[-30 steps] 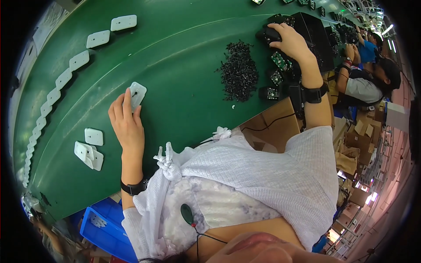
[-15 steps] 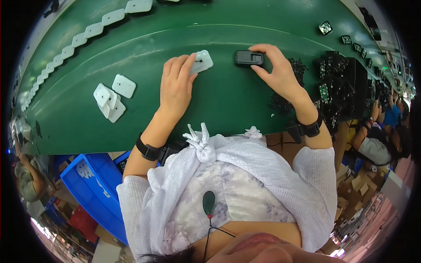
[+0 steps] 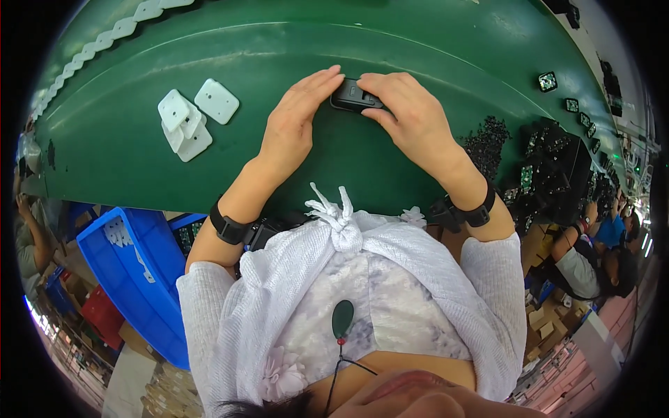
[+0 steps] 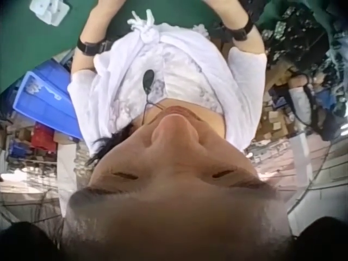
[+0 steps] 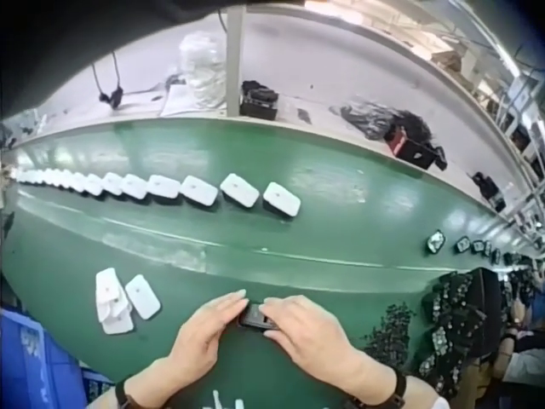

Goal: The person picks up a white cover and a black housing, presses them together by hand, and places the assembled unit onto a conveyor belt. This process is repeated with multiple units, occasionally moving aside covers to reach others.

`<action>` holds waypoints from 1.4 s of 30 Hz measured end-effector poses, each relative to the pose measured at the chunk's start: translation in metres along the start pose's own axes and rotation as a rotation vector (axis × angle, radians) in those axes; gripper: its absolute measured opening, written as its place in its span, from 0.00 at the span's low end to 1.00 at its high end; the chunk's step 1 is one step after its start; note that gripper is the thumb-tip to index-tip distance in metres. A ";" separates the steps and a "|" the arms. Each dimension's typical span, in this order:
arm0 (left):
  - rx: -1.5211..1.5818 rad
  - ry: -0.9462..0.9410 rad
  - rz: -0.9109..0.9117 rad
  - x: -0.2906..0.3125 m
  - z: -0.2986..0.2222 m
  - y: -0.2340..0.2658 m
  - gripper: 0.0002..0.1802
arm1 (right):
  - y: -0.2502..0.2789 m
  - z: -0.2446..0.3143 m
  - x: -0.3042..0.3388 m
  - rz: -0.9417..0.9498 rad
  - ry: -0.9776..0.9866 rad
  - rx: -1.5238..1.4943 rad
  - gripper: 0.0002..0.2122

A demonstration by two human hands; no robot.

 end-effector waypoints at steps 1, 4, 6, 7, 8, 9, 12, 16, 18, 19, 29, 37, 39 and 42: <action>-0.023 -0.031 0.027 0.001 -0.002 -0.002 0.33 | -0.003 0.001 -0.001 0.009 0.001 -0.005 0.19; -0.112 -0.064 0.051 0.001 -0.004 -0.004 0.32 | -0.009 0.004 -0.003 0.031 0.014 0.036 0.18; -0.137 -0.076 0.072 0.001 -0.003 -0.004 0.32 | -0.009 0.005 -0.003 0.029 0.024 0.073 0.18; -0.169 -0.097 0.088 0.001 -0.004 -0.005 0.32 | -0.012 0.005 -0.001 0.036 0.015 0.070 0.18; -0.162 -0.092 0.093 0.001 -0.003 -0.007 0.32 | -0.011 0.006 -0.002 0.012 0.023 0.084 0.18; -0.219 -0.111 0.089 0.002 -0.005 -0.008 0.32 | -0.010 0.007 -0.001 -0.013 0.032 0.098 0.18; -0.314 -0.150 0.105 0.001 -0.010 -0.011 0.31 | -0.009 0.003 0.005 -0.063 0.015 0.098 0.19; -0.396 -0.194 0.093 0.000 -0.022 -0.015 0.29 | -0.006 -0.001 0.008 -0.114 -0.006 0.105 0.19; -0.429 -0.215 0.054 -0.004 -0.023 -0.021 0.28 | -0.007 -0.022 0.004 -0.032 -0.094 -0.132 0.19; -0.462 -0.230 0.014 -0.006 -0.024 -0.020 0.27 | -0.011 -0.040 0.003 -0.001 -0.277 -0.334 0.18; 0.752 0.644 0.106 -0.002 0.027 -0.050 0.19 | -0.012 -0.056 0.009 -0.135 -0.504 -1.044 0.23; -0.769 0.111 -0.268 0.001 0.002 0.076 0.29 | 0.054 -0.153 -0.039 -0.141 -0.280 -0.365 0.20; -1.014 0.215 -0.251 0.013 0.015 0.098 0.30 | 0.061 -0.186 -0.050 -0.113 -0.313 -0.359 0.17; -1.146 0.267 -0.205 0.025 0.023 0.106 0.33 | 0.063 -0.219 -0.071 -0.206 -0.406 -0.500 0.12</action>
Point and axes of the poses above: each hand's wrist, its own x-axis away from the middle knuckle, its own y-axis out of the back of the hand, z = x × y, the point moved 10 cm from there along -x, towards the middle knuckle, and after that the axes turned 2 degrees about y, right-handed, at the moved point
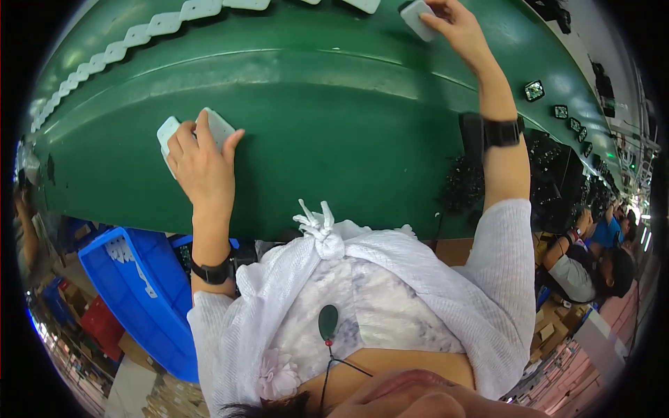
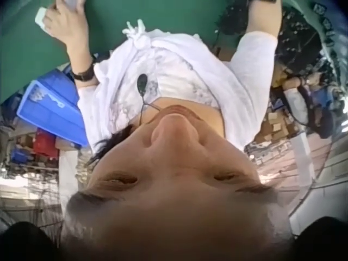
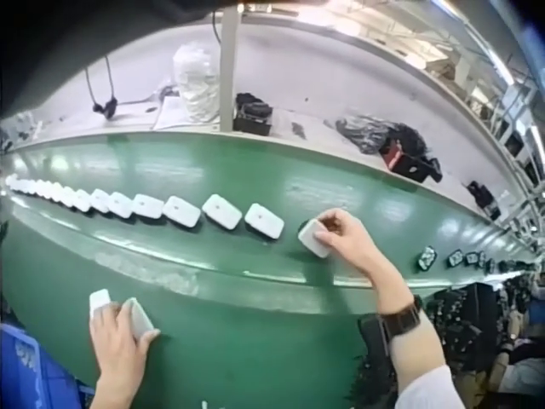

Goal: The person picks up a white cover and a black housing, presses them together by hand, and places the assembled unit onto a conveyor belt. This process is repeated with multiple units, occasionally moving aside covers to reach others.

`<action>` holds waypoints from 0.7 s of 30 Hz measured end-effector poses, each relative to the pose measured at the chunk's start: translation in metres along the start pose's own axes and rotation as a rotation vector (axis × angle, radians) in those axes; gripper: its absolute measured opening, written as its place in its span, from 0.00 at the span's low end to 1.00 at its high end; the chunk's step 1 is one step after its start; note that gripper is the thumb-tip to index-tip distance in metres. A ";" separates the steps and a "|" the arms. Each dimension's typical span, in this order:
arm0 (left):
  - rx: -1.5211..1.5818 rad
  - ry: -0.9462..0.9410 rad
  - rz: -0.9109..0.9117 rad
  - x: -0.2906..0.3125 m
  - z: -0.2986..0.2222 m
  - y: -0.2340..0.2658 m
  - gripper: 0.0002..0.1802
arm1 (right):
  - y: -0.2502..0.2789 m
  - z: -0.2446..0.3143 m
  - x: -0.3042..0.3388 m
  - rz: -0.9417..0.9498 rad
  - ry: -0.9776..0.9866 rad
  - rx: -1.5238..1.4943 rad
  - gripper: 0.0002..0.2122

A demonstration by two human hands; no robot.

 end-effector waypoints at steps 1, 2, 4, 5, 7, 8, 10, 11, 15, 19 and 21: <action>-0.015 -0.021 0.028 0.004 -0.001 -0.004 0.33 | -0.006 -0.010 -0.010 0.068 -0.068 0.008 0.11; -0.039 -0.044 0.055 0.006 -0.003 -0.003 0.33 | -0.010 -0.021 -0.021 0.135 -0.136 0.007 0.11; -0.035 -0.044 0.072 0.013 -0.006 -0.002 0.33 | -0.018 -0.038 -0.038 0.200 -0.097 -0.017 0.11; -0.022 -0.047 0.077 0.016 -0.008 -0.004 0.33 | -0.031 -0.040 -0.039 0.275 -0.120 -0.045 0.11; 0.041 -0.040 0.075 0.019 -0.011 -0.007 0.29 | -0.047 -0.049 -0.043 0.332 -0.122 -0.054 0.11; 0.059 -0.055 0.065 0.018 -0.012 -0.009 0.29 | -0.046 -0.053 -0.045 0.309 -0.103 -0.030 0.11; 0.134 -0.080 0.058 0.016 -0.009 -0.012 0.26 | -0.040 -0.063 -0.049 0.257 -0.061 0.057 0.12; 0.164 -0.089 0.034 0.015 -0.009 -0.011 0.24 | -0.039 -0.057 -0.047 0.214 -0.024 0.109 0.14; 0.188 -0.120 0.030 0.012 0.000 -0.004 0.18 | -0.011 -0.036 -0.032 -0.017 0.097 0.345 0.15; 0.276 -0.120 -0.030 -0.002 0.006 0.005 0.13 | 0.062 0.005 0.015 -0.219 0.260 0.679 0.15; 0.348 -0.150 -0.143 -0.010 0.001 0.025 0.12 | 0.121 0.014 0.042 -0.368 0.097 0.831 0.15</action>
Point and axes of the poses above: each hand's wrist, its own x-axis away from the middle knuckle, its own y-axis out of the back of the hand, z = x × y, the point moved 10 cm from there along -x, towards the middle knuckle, and after that the axes turned 2 degrees about y, right-handed, at the moved point
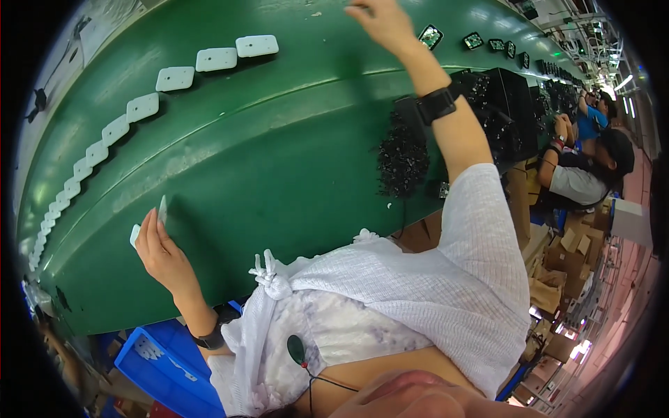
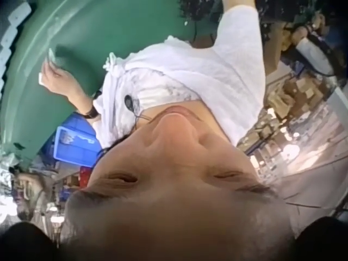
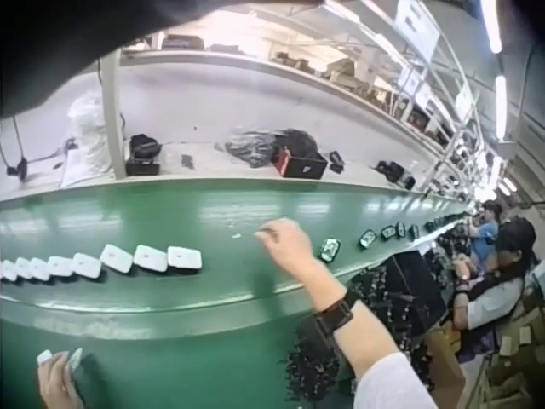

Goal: The person picks up a white cover and a black housing, presses them together by hand, and places the assembled unit onto a conveyor belt. This process is repeated with multiple units, occasionally moving aside covers to reach others.

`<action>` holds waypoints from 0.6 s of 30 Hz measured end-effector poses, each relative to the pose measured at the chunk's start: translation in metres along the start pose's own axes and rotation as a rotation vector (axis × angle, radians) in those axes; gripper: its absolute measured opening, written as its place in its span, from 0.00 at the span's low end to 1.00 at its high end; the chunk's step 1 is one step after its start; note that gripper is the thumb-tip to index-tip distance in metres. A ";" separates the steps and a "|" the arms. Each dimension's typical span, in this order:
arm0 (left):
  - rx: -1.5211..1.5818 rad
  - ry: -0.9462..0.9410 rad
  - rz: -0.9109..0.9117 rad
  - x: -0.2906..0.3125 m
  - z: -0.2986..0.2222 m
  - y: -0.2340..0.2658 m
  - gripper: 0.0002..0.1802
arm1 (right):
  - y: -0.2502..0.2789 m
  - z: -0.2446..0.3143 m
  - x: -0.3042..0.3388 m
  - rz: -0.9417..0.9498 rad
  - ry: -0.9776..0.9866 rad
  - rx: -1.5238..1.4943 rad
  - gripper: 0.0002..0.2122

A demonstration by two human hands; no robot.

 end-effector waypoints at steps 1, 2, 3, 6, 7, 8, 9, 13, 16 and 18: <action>-0.005 0.007 0.016 -0.006 -0.003 -0.002 0.12 | 0.004 -0.026 -0.001 -0.016 -0.063 0.222 0.16; 0.278 0.196 0.110 -0.004 0.007 -0.012 0.12 | 0.038 -0.029 0.012 -0.226 0.074 0.036 0.18; 0.572 0.364 0.206 -0.006 0.008 -0.027 0.13 | 0.049 -0.055 0.011 -0.102 -0.187 0.617 0.18; 0.961 0.569 0.408 0.008 -0.012 -0.076 0.16 | 0.034 -0.180 0.035 0.203 -0.610 0.675 0.33; 0.960 0.593 0.447 0.009 -0.021 -0.090 0.16 | 0.023 -0.212 0.045 0.294 -0.663 0.555 0.35; 0.934 0.599 0.485 0.013 -0.025 -0.103 0.15 | 0.012 -0.218 0.045 0.397 -0.679 0.500 0.34; 0.903 0.554 0.474 0.015 -0.029 -0.110 0.13 | 0.005 -0.209 0.049 0.431 -0.718 0.325 0.33; 0.789 0.392 0.421 0.002 -0.053 -0.105 0.11 | 0.004 -0.182 0.057 0.273 -0.845 -0.279 0.28; 0.447 0.141 0.337 0.003 -0.069 -0.080 0.16 | -0.014 -0.070 0.050 0.258 -0.536 -0.752 0.22; 0.354 -0.090 0.311 0.001 -0.093 -0.064 0.25 | -0.017 0.002 0.064 0.297 -0.335 -0.856 0.19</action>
Point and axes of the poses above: each hand's wrist, its own x-axis away from the middle knuckle, its own y-axis out of the back of the hand, z = x × y, the point moved 10 cm from there along -x, towards the middle knuckle, and after that the axes turned 2 degrees about y, right-handed, at the moved point
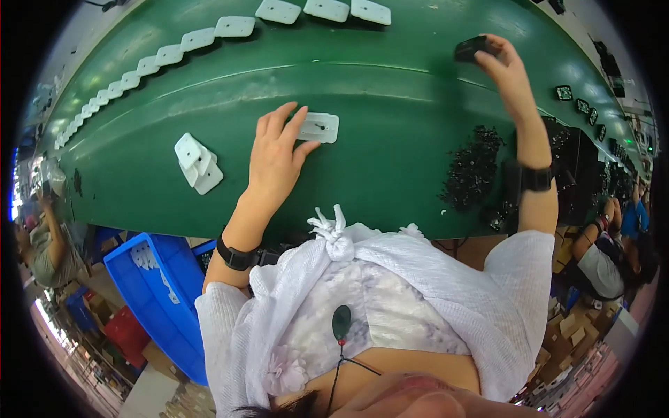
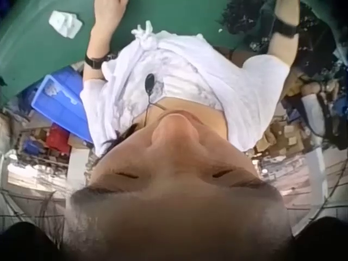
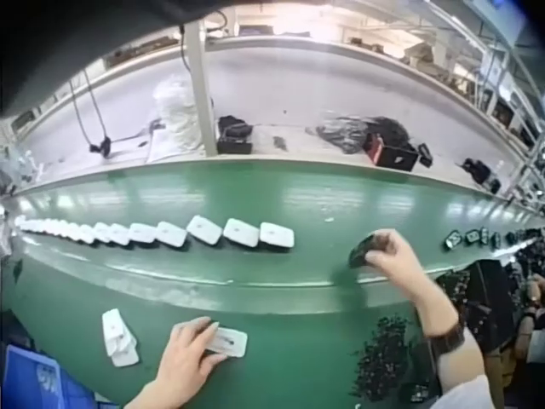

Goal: The person picks up a white cover and a black housing, presses them together by hand, and places the assembled unit onto a conveyor belt. This process is repeated with multiple units, occasionally moving aside covers to reach others.

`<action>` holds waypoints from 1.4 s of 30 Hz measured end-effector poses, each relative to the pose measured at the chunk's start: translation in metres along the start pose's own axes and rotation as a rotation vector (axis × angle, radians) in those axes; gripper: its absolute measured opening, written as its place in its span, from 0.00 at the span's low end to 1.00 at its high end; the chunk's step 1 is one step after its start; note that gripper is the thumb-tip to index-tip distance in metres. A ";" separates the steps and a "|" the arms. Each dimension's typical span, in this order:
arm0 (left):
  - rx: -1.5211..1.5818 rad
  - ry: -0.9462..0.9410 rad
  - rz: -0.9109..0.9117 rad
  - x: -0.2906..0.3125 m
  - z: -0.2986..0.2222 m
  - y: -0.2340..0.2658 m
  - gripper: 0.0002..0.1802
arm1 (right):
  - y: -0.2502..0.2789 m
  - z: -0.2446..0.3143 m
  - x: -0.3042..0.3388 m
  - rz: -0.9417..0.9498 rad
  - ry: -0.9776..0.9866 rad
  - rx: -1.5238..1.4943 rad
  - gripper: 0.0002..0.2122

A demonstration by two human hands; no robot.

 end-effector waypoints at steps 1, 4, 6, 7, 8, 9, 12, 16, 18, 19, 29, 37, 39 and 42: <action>0.002 0.001 0.003 0.000 0.002 0.000 0.25 | -0.023 0.007 0.015 0.041 0.046 -0.110 0.19; 0.003 -0.093 0.103 0.001 -0.001 -0.010 0.30 | -0.081 0.020 0.059 0.176 0.032 -0.095 0.20; 0.049 -0.106 0.085 0.001 -0.001 -0.011 0.31 | -0.099 0.027 0.079 0.196 0.121 0.115 0.22; 0.052 -0.102 0.086 0.002 -0.001 -0.014 0.31 | -0.105 0.027 0.086 0.194 0.088 0.197 0.22; 0.088 -0.118 0.062 0.004 -0.004 -0.013 0.31 | -0.109 0.036 0.092 0.216 0.190 0.378 0.22; 0.125 -0.132 0.038 0.007 -0.008 -0.013 0.31 | -0.115 0.044 0.097 0.237 0.293 0.559 0.22; 0.184 -0.157 -0.023 0.010 -0.013 -0.017 0.31 | -0.120 0.053 0.102 0.160 0.380 0.668 0.21; 0.325 -0.069 -0.094 0.014 0.002 -0.013 0.33 | -0.159 0.083 0.118 0.189 0.475 0.440 0.20; 0.533 0.068 -0.087 0.017 0.019 -0.013 0.35 | -0.186 0.100 0.125 0.250 0.546 0.446 0.19; 0.532 0.075 -0.090 0.018 0.019 -0.010 0.35 | -0.197 0.105 0.128 0.277 0.575 0.448 0.18; 0.255 -0.055 0.015 0.020 0.013 -0.014 0.32 | -0.235 0.100 0.134 0.358 0.620 0.600 0.19; -0.069 -0.185 0.059 0.023 -0.003 -0.013 0.30 | -0.232 0.094 0.142 0.226 0.715 0.636 0.22; -0.095 -0.209 0.014 0.023 -0.007 -0.012 0.30 | -0.226 0.091 0.131 0.282 0.633 0.548 0.22; -0.021 -0.176 -0.111 0.013 -0.008 -0.016 0.27 | -0.217 0.065 0.105 0.373 0.237 0.197 0.20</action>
Point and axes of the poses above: each hand's wrist, its own x-axis away from the middle knuckle, its own y-axis out of the back of the hand, z = x × y, the point moved 10 cm from there along -x, towards the middle knuckle, and after that the axes turned 2 degrees about y, right-handed, at the moved point
